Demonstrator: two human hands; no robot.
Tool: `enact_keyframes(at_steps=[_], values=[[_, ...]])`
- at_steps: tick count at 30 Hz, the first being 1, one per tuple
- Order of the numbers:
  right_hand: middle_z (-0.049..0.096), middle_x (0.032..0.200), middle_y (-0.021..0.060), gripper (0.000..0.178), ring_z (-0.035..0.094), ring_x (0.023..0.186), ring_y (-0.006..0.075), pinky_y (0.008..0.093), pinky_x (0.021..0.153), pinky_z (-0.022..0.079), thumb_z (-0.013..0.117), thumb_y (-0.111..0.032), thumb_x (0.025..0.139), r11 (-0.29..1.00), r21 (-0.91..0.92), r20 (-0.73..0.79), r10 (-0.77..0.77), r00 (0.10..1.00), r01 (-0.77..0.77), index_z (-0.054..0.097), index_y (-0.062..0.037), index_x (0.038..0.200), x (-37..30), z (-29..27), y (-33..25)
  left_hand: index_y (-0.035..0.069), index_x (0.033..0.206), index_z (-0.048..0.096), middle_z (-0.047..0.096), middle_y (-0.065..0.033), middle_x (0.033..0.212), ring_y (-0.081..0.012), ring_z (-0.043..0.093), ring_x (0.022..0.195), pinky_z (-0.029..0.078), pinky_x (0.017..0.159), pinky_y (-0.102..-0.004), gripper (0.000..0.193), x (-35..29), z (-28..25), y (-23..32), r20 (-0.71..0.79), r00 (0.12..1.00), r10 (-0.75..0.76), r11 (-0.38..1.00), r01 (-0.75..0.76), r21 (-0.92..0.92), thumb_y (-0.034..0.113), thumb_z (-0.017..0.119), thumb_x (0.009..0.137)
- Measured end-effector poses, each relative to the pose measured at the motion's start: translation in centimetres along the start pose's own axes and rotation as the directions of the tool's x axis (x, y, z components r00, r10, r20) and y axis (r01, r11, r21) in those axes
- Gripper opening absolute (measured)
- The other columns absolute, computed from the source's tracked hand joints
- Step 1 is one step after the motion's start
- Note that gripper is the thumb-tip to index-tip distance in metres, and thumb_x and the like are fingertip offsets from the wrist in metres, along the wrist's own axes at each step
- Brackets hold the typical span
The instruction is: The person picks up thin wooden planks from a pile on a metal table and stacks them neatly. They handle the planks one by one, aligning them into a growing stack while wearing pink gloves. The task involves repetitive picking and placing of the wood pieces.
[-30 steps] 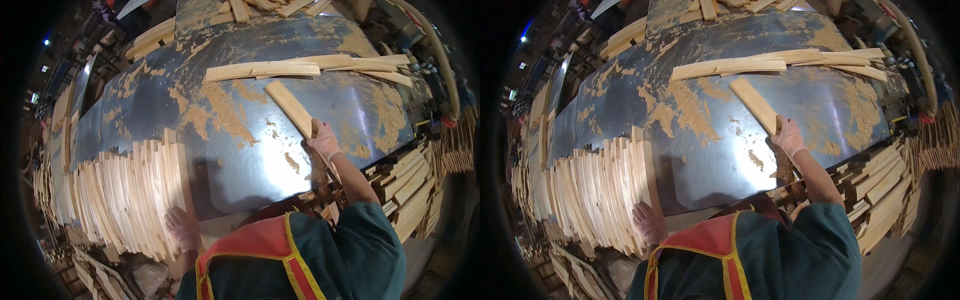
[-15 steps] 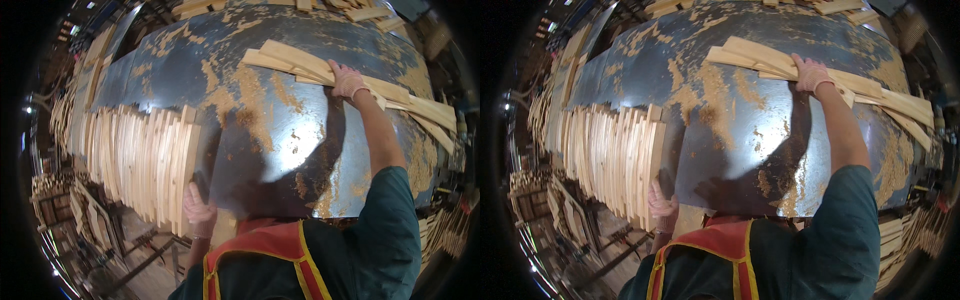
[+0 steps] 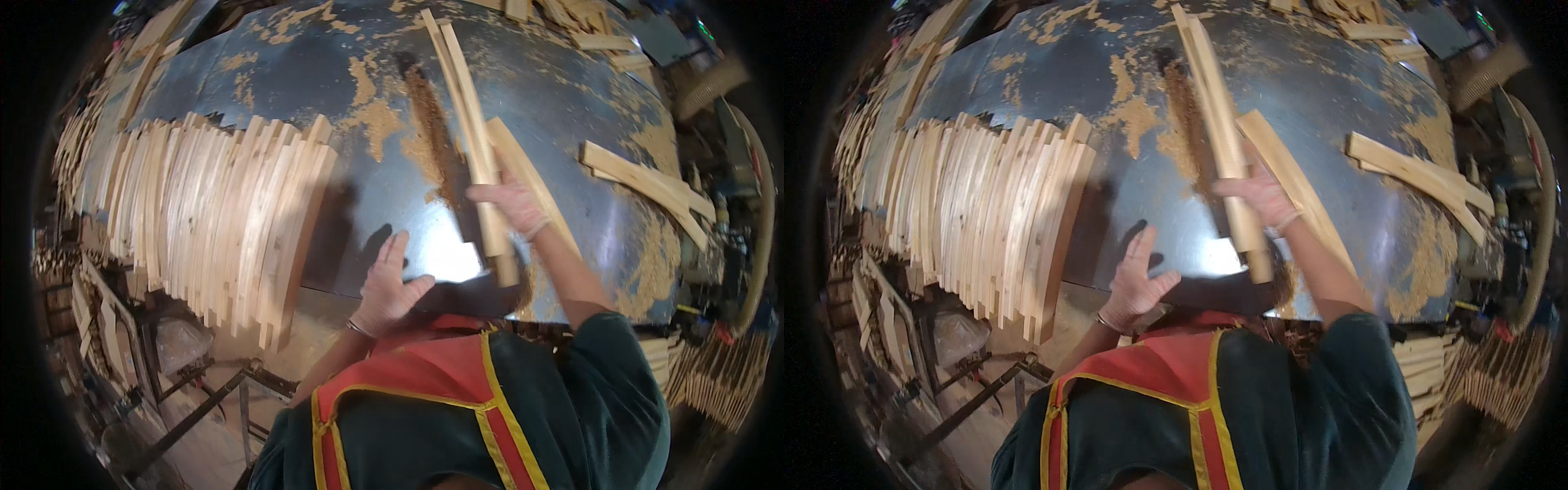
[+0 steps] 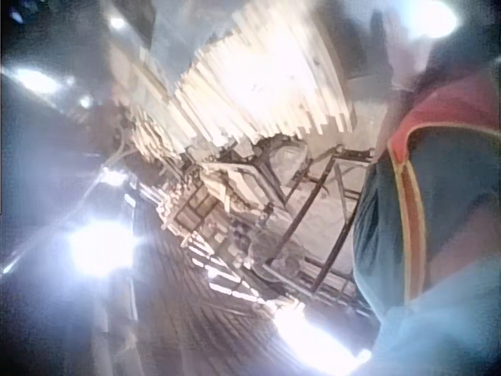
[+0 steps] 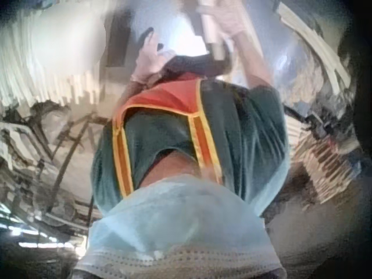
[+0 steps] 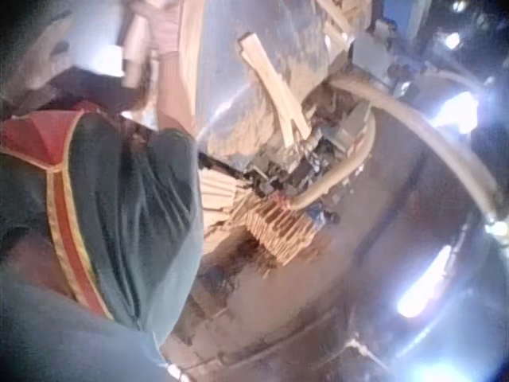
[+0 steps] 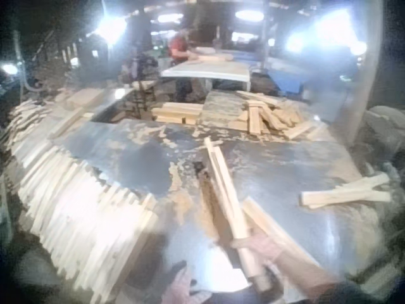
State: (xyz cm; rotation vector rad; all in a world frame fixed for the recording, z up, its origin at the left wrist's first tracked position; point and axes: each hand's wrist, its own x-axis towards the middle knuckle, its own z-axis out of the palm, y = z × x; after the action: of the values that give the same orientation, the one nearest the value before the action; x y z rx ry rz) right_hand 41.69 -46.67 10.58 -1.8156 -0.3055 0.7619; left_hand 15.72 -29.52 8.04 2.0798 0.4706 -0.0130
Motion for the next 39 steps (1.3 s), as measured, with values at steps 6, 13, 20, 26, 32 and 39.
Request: enact_keyframes(at_steps=[6, 13, 20, 26, 32, 39], values=[[0.073, 0.117, 0.0178, 0.071, 0.069, 0.107, 0.0265, 0.0407, 0.096, 0.058, 0.078, -0.035, 0.091, 0.975, 0.212, 0.278, -0.131, 0.952, 0.072, 0.050, 0.0041, 0.143, -4.3, 18.3, 5.8, 0.000, 0.161, 0.033, 0.053, -0.0240, 0.153, -0.0365, 0.058, 0.137, 0.051, 0.108, -0.0427, 0.097, 0.1, -5.8, -0.3, 0.311, 0.881, -0.357, 0.912, 0.401, -0.088, 0.037, 0.082, 0.085], [0.071, 0.128, 0.0269, 0.076, 0.068, 0.118, 0.0423, 0.0441, 0.105, 0.053, 0.072, -0.046, 0.092, 0.866, -0.482, 0.489, 0.139, 0.861, 0.134, 0.050, 0.0000, 0.149, -1.5, 28.7, 4.5, 0.005, 0.162, 0.035, 0.044, -0.0205, 0.161, -0.0408, 0.044, 0.147, 0.035, 0.122, -0.0548, 0.088, -7.8, -5.7, -9.5, -0.204, 0.978, -0.034, 0.489, 0.195, 0.850, 0.040, 0.072, 0.090], [0.060, 0.123, 0.0245, 0.056, 0.058, 0.119, 0.0418, 0.0508, 0.102, 0.049, 0.078, -0.030, 0.082, 0.714, -0.699, -0.085, -0.151, 0.985, 0.050, 0.060, -0.0004, 0.125, -2.6, 3.9, 1.6, 0.007, 0.162, 0.035, 0.043, -0.0199, 0.161, -0.0426, 0.040, 0.149, 0.032, 0.123, -0.0569, 0.077, -7.3, -10.0, -14.4, -0.305, 0.951, -0.057, 0.471, 0.295, 0.832, 0.035, 0.063, 0.096], [0.065, 0.117, 0.0252, 0.072, 0.064, 0.111, 0.0410, 0.0498, 0.099, 0.056, 0.087, -0.031, 0.073, 0.582, -0.675, -0.455, 0.155, 0.877, -0.453, 0.060, -0.0007, 0.132, -9.9, -10.4, 12.1, 0.009, 0.161, 0.036, 0.043, -0.0198, 0.160, -0.0432, 0.040, 0.149, 0.033, 0.123, -0.0584, 0.084, -6.4, -8.7, -14.9, -0.351, 0.936, 0.002, 0.439, 0.314, 0.842, 0.034, 0.072, 0.090], [0.061, 0.128, 0.0296, 0.092, 0.067, 0.118, 0.0437, 0.0518, 0.103, 0.054, 0.085, -0.046, 0.076, 0.669, -0.735, 0.072, 0.244, 0.967, -0.114, 0.043, -0.0140, 0.151, -9.4, 0.8, 3.3, 0.008, 0.156, 0.041, 0.047, -0.0184, 0.154, -0.0415, 0.045, 0.144, 0.036, 0.119, -0.0574, 0.081, -6.8, -8.4, -15.5, -0.388, 0.908, 0.157, 0.437, 0.289, 0.852, 0.030, 0.075, 0.087], [0.074, 0.120, 0.0256, 0.077, 0.073, 0.109, 0.0419, 0.0496, 0.095, 0.058, 0.086, -0.035, 0.082, 0.681, -0.655, -0.407, 0.047, 0.912, -0.328, 0.053, -0.0061, 0.145, 7.7, -6.6, 4.8, 0.006, 0.145, 0.049, 0.055, -0.0163, 0.143, -0.0395, 0.056, 0.131, 0.048, 0.106, -0.0547, 0.069, -5.7, -9.6, -14.6, -0.333, 0.922, 0.195, 0.414, 0.231, 0.881, 0.030, 0.076, 0.086]])
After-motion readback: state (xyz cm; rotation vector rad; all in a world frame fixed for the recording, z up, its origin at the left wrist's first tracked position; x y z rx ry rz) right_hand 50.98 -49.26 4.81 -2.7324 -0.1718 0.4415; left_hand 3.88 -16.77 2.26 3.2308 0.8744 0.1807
